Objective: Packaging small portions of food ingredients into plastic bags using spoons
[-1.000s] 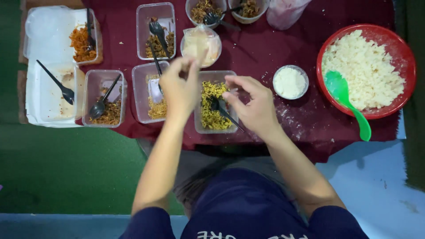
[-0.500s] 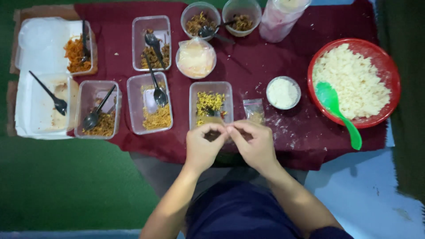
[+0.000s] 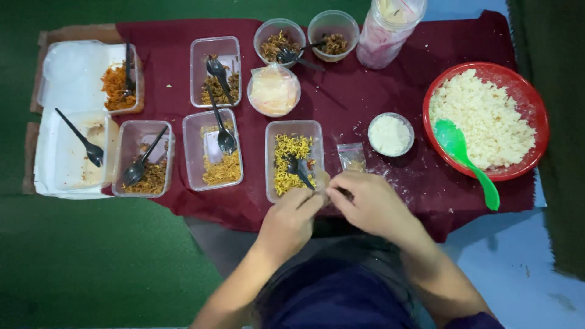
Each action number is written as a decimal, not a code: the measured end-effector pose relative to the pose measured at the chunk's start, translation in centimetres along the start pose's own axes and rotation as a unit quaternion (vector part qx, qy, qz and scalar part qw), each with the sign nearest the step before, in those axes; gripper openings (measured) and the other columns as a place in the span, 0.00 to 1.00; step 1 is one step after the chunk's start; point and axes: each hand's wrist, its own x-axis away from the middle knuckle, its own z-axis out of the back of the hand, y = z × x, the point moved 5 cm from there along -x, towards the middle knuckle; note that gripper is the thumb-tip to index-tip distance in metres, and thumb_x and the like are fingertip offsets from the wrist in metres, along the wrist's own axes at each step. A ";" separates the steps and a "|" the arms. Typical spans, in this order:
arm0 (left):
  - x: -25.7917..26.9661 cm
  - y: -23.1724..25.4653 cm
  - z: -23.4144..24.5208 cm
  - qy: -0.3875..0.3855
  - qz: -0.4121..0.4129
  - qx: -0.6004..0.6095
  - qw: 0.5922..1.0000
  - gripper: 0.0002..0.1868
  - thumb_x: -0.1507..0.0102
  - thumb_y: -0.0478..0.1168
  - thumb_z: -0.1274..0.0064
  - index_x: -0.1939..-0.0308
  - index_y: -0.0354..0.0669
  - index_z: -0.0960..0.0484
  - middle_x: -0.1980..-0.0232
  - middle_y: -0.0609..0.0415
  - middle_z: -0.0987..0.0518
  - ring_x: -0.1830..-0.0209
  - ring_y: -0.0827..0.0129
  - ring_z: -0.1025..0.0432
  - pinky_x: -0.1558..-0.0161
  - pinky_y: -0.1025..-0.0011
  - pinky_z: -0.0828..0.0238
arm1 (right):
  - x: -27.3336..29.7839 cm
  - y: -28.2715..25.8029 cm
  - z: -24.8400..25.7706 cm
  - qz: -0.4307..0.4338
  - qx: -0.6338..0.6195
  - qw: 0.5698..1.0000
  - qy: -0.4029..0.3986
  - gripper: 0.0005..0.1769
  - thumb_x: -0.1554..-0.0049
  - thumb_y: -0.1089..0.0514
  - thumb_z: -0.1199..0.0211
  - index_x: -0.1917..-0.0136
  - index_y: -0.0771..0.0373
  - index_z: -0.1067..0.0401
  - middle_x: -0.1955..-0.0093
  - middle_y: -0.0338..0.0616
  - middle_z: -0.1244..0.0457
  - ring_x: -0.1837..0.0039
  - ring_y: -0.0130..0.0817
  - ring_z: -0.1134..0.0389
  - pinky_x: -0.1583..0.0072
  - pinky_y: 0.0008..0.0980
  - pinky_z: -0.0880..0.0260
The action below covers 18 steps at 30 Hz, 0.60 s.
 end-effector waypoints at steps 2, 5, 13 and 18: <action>-1.2 0.3 1.7 -0.029 -0.049 0.011 0.998 0.10 0.32 0.34 0.55 0.53 0.49 0.18 0.57 0.55 0.23 0.55 0.61 0.24 0.53 0.70 0.23 | -0.5 -0.9 1.3 -0.004 -0.024 0.999 -0.039 0.05 0.41 0.58 0.37 0.58 0.61 0.25 0.63 0.53 0.30 0.56 0.58 0.28 0.58 0.51 0.29; -1.9 0.1 2.7 -0.075 -0.101 0.028 0.992 0.09 0.29 0.34 0.58 0.54 0.44 0.19 0.57 0.50 0.25 0.55 0.56 0.25 0.53 0.67 0.25 | -0.8 -1.8 2.3 -0.032 -0.070 0.994 -0.078 0.04 0.43 0.59 0.36 0.58 0.62 0.24 0.62 0.55 0.30 0.56 0.57 0.27 0.57 0.51 0.30; -5.6 -1.4 3.9 -0.003 0.106 0.188 0.976 0.03 0.35 0.38 0.39 0.59 0.52 0.12 0.63 0.59 0.14 0.61 0.61 0.18 0.57 0.67 0.20 | 1.5 1.5 -1.4 -0.027 -0.069 0.994 0.080 0.17 0.51 0.57 0.22 0.48 0.56 0.21 0.57 0.43 0.28 0.54 0.42 0.25 0.60 0.34 0.24; -6.3 -2.1 4.4 0.032 0.156 0.210 0.965 0.02 0.35 0.39 0.37 0.60 0.49 0.13 0.62 0.55 0.15 0.58 0.57 0.18 0.53 0.65 0.21 | 1.9 0.9 -0.3 0.024 -0.002 0.990 0.141 0.07 0.44 0.52 0.25 0.54 0.54 0.19 0.59 0.39 0.28 0.55 0.39 0.26 0.54 0.33 0.25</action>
